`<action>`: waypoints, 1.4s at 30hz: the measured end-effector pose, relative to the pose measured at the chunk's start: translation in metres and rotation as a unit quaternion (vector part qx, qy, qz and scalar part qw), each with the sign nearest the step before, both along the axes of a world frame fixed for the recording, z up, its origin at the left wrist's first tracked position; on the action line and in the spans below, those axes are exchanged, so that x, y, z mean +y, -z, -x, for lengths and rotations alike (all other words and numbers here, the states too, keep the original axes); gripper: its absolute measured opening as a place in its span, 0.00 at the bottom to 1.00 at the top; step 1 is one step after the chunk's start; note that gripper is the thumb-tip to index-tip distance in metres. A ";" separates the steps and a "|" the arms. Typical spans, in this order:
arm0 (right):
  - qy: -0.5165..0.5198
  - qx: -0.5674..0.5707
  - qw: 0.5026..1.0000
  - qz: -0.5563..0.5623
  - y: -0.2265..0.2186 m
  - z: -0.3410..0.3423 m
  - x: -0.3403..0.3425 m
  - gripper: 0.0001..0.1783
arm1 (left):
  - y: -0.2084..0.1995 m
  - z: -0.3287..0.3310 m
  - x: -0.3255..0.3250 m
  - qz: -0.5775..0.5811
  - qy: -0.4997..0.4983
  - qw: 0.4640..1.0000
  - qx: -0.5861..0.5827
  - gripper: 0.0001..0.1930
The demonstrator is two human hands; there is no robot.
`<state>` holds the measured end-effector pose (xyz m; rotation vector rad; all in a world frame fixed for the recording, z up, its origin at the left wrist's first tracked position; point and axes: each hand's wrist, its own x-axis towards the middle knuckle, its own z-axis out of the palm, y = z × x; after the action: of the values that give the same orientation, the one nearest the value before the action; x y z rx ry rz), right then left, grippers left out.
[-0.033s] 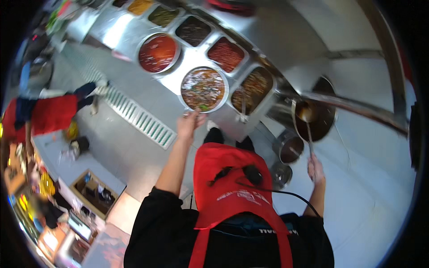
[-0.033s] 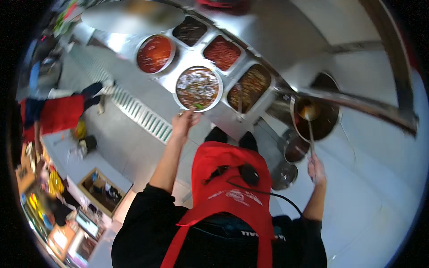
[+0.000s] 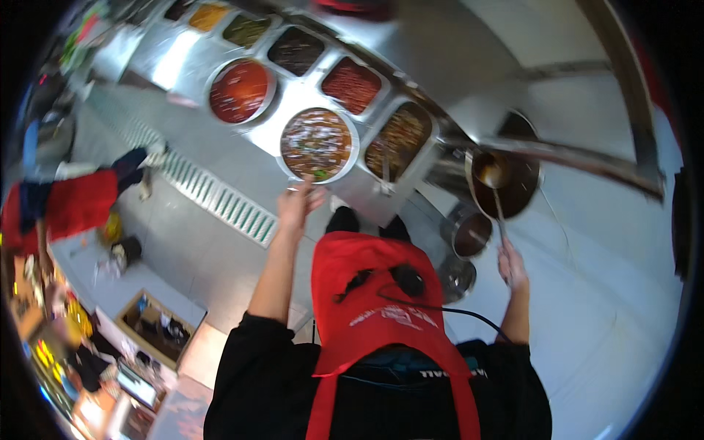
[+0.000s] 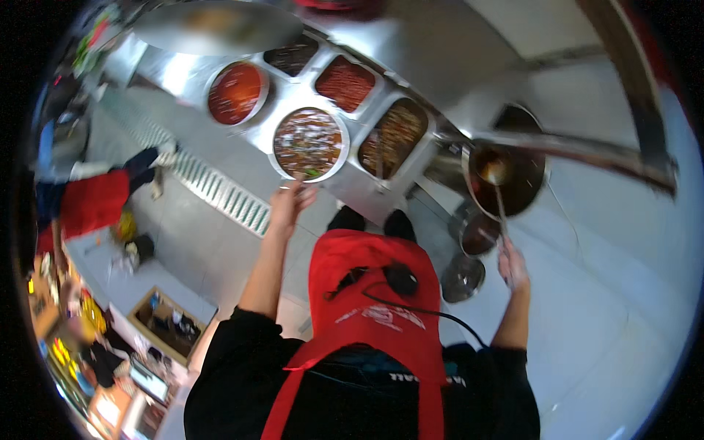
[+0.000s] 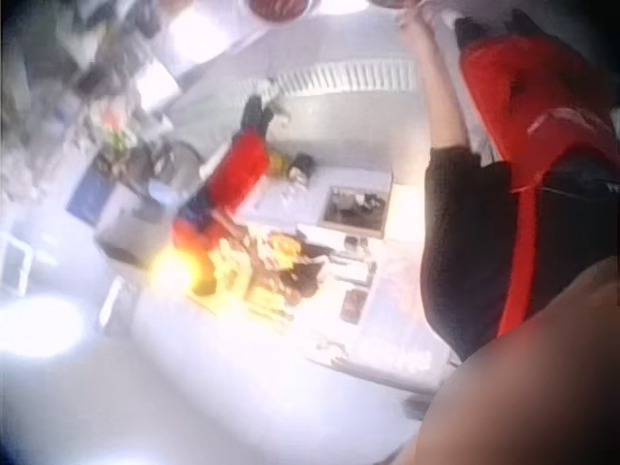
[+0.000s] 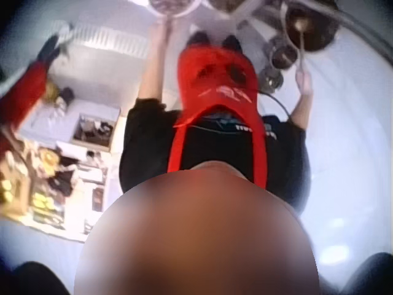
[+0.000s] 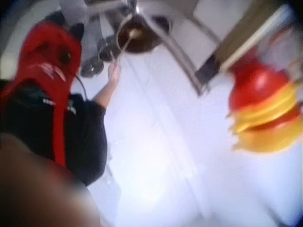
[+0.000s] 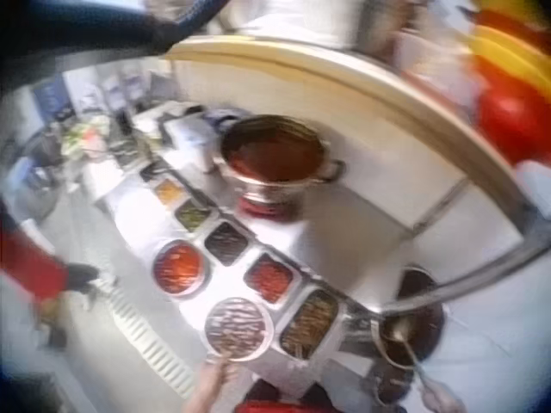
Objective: The person assembles two noodle bowls by adding various toppings from stainless steel containers, ladling broth from a large pot, and placing scrambled egg on top. The person uses tongs and a ladle to transfer ingredients and liquid into the bowls.
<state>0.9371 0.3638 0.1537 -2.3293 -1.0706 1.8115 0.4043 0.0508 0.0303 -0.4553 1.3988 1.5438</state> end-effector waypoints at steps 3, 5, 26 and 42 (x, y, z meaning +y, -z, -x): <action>0.063 0.053 0.996 0.021 -0.002 -0.003 -0.015 0.21 | 0.015 -0.026 -0.049 -0.005 0.017 1.000 0.020 0.49; 0.100 0.186 0.976 0.061 -0.004 0.003 -0.020 0.22 | 0.040 -0.056 -0.104 0.134 0.044 0.985 0.102 0.44; -0.025 0.123 0.992 -0.012 -0.117 -0.083 -0.054 0.30 | 0.066 -0.368 -0.311 0.384 0.239 0.860 0.236 0.20; 0.024 0.225 0.973 0.045 -0.149 -0.020 -0.181 0.23 | 0.116 -0.231 -0.364 0.322 0.103 0.915 0.219 0.24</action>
<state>0.9567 0.1830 0.3032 -1.8196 -0.8722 2.2530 0.6350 -0.3132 -0.0861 -0.3382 2.2448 1.0137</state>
